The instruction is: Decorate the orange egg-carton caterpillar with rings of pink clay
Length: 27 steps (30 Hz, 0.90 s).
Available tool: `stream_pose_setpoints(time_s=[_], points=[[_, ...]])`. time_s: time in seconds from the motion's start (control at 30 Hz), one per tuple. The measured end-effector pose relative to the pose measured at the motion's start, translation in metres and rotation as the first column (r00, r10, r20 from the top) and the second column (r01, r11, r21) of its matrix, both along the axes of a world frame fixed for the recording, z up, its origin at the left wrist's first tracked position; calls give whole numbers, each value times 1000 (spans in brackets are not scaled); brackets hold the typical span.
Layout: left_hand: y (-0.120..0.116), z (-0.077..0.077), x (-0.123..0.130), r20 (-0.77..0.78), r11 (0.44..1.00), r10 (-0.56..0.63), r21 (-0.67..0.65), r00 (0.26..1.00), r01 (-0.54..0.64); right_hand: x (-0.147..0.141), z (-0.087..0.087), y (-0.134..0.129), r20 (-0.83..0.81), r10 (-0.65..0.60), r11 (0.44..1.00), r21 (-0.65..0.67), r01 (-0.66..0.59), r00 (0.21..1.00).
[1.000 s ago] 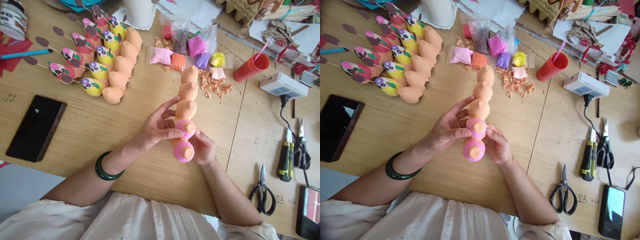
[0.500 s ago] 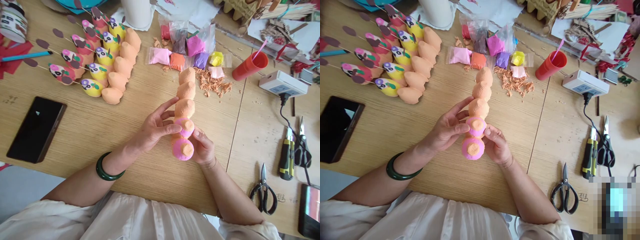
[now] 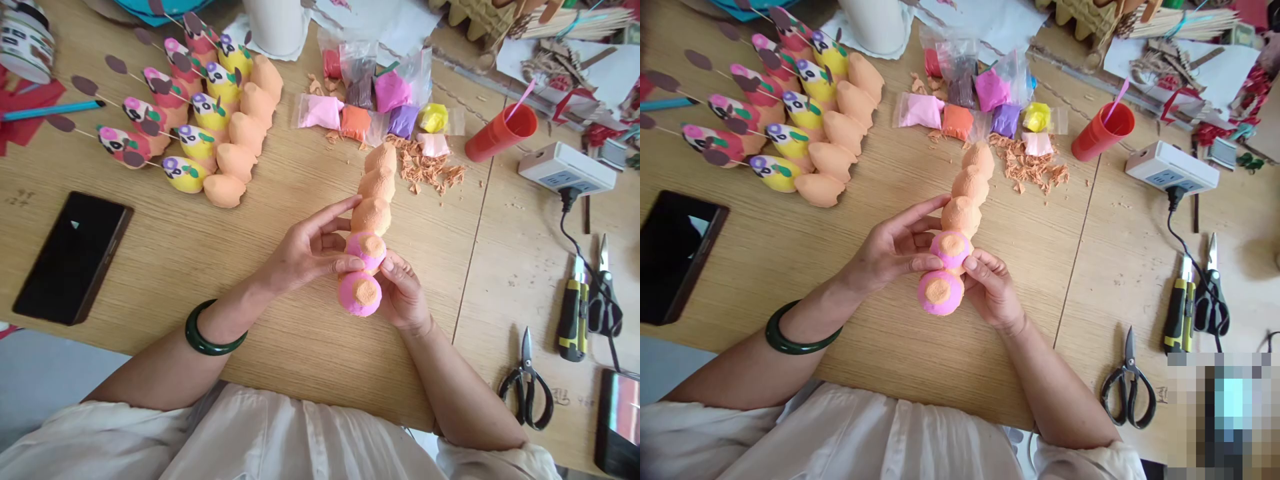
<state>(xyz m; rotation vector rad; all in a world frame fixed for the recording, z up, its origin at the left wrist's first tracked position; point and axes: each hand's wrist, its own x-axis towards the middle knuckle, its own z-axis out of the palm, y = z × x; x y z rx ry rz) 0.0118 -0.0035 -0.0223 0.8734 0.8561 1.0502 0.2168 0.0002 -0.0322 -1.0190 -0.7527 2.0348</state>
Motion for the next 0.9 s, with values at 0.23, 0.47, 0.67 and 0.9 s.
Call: stream_pose_setpoints(time_s=[0.23,0.47,0.67,0.9], points=[[2,2,0,-37,1000,0,18,999,1,-2,3,-3,-1,-33,999,38,33,999],[2,0,1,-45,998,59,3,997,-59,-4,5,-5,22,-40,999,27,39,999],[5,-3,-6,-2,1000,-4,17,1000,4,-6,7,-2,29,-87,996,34,86,996],[4,4,-7,-70,997,-20,74,997,25,-8,13,-4,53,-102,993,61,99,993]])
